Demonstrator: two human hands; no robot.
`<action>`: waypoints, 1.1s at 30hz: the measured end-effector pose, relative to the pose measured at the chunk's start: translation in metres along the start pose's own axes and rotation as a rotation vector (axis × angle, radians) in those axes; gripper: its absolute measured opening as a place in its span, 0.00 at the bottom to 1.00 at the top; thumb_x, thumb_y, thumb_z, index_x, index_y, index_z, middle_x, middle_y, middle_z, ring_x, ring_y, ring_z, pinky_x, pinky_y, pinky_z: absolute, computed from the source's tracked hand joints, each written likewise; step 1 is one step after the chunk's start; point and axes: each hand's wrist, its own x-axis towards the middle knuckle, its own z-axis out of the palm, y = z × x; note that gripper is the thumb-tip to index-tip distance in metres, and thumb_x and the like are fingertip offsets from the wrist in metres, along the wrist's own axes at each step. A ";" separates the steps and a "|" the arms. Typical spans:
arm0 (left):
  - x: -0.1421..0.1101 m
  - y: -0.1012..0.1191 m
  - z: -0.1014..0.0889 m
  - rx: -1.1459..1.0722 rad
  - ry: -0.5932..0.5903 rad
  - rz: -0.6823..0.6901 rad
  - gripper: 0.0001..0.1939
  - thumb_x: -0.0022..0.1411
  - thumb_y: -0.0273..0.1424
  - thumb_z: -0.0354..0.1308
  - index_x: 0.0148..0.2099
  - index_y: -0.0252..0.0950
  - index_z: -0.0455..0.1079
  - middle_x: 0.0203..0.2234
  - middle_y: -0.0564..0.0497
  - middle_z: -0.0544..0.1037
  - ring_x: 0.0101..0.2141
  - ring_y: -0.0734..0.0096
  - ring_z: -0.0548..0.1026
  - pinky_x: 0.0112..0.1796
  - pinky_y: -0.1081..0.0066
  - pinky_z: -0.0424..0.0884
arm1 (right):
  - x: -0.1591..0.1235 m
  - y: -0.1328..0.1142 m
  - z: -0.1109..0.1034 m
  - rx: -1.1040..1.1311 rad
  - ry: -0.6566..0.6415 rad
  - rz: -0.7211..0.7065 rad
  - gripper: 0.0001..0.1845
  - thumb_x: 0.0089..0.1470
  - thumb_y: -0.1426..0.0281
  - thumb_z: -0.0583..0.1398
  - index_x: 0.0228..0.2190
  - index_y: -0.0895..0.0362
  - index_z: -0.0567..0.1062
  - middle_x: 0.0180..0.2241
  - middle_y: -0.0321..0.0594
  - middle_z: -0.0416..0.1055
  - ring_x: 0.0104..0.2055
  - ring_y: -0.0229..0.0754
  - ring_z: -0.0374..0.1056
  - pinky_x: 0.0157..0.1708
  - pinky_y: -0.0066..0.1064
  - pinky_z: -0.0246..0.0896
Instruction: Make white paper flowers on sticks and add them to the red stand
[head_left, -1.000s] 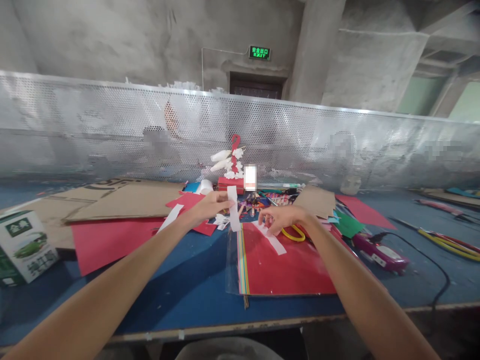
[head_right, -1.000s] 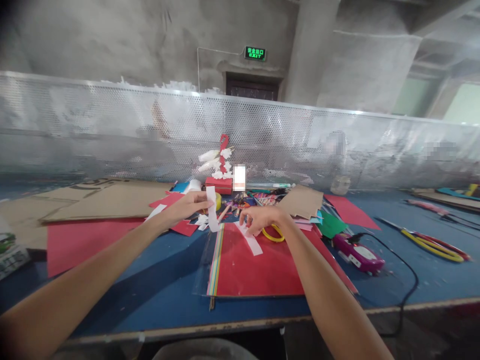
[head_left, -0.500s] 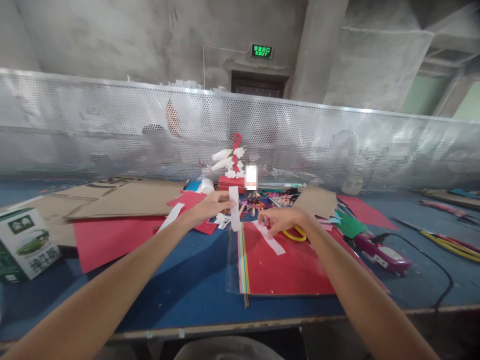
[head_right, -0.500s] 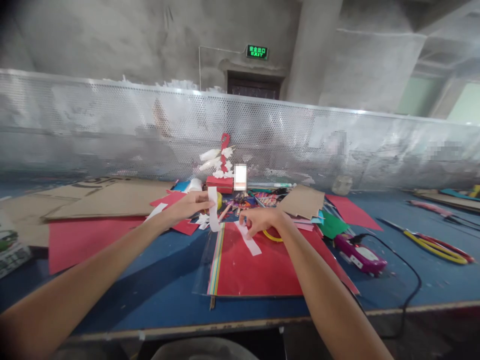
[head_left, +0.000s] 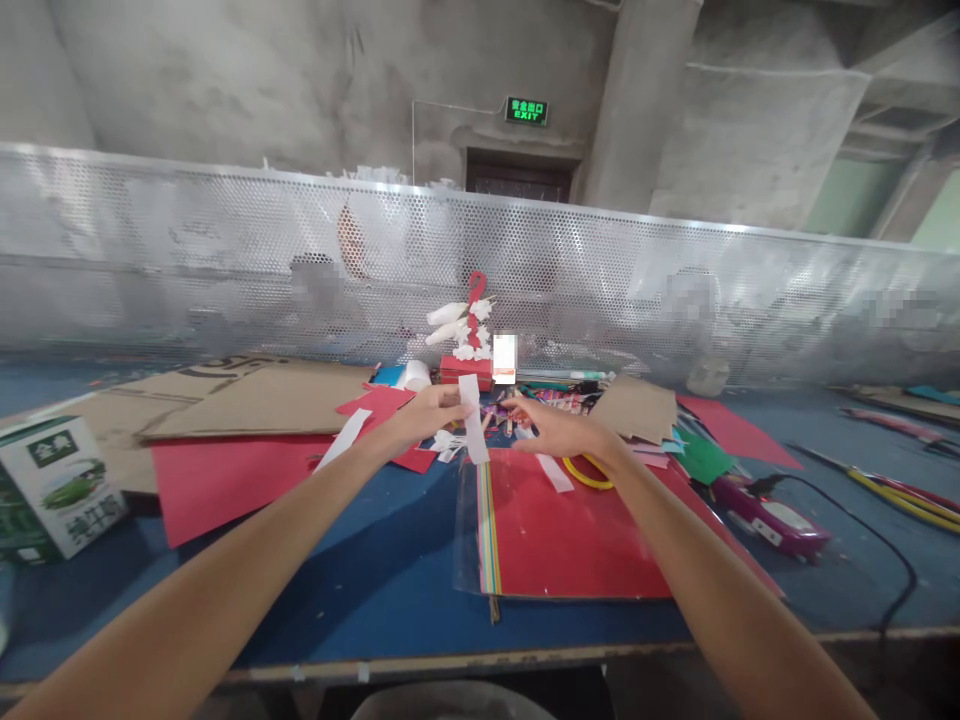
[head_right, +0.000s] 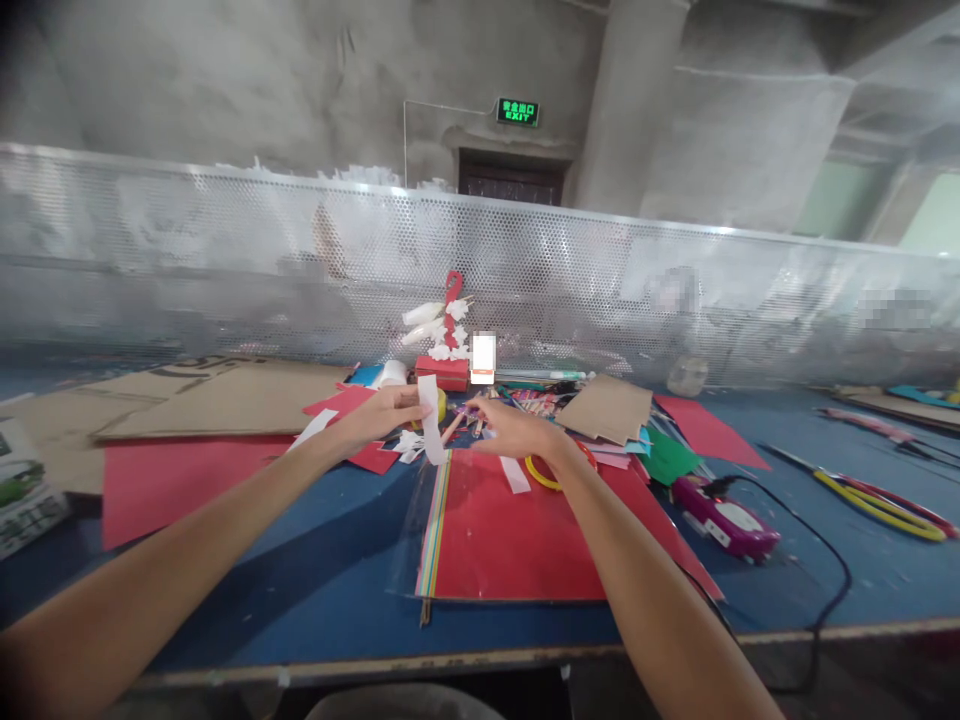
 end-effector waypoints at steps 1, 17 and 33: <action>0.000 0.001 0.001 -0.012 0.006 -0.001 0.12 0.57 0.36 0.60 0.42 0.37 0.75 0.36 0.47 0.79 0.33 0.69 0.75 0.35 0.70 0.69 | 0.002 -0.008 0.003 0.133 0.035 -0.030 0.41 0.50 0.61 0.64 0.61 0.55 0.55 0.57 0.52 0.63 0.53 0.49 0.65 0.49 0.37 0.62; -0.002 0.007 -0.003 0.158 0.235 0.045 0.10 0.58 0.37 0.57 0.36 0.35 0.67 0.30 0.49 0.77 0.30 0.70 0.73 0.32 0.70 0.67 | 0.027 -0.023 0.030 0.503 0.283 -0.018 0.10 0.50 0.65 0.61 0.33 0.59 0.74 0.32 0.41 0.76 0.34 0.41 0.71 0.35 0.29 0.63; -0.009 0.009 0.001 0.414 -0.127 0.179 0.14 0.56 0.42 0.61 0.39 0.37 0.71 0.28 0.51 0.73 0.27 0.72 0.71 0.28 0.74 0.64 | 0.022 -0.030 0.031 0.437 0.195 -0.116 0.10 0.50 0.65 0.62 0.32 0.58 0.71 0.29 0.38 0.73 0.30 0.38 0.70 0.32 0.26 0.62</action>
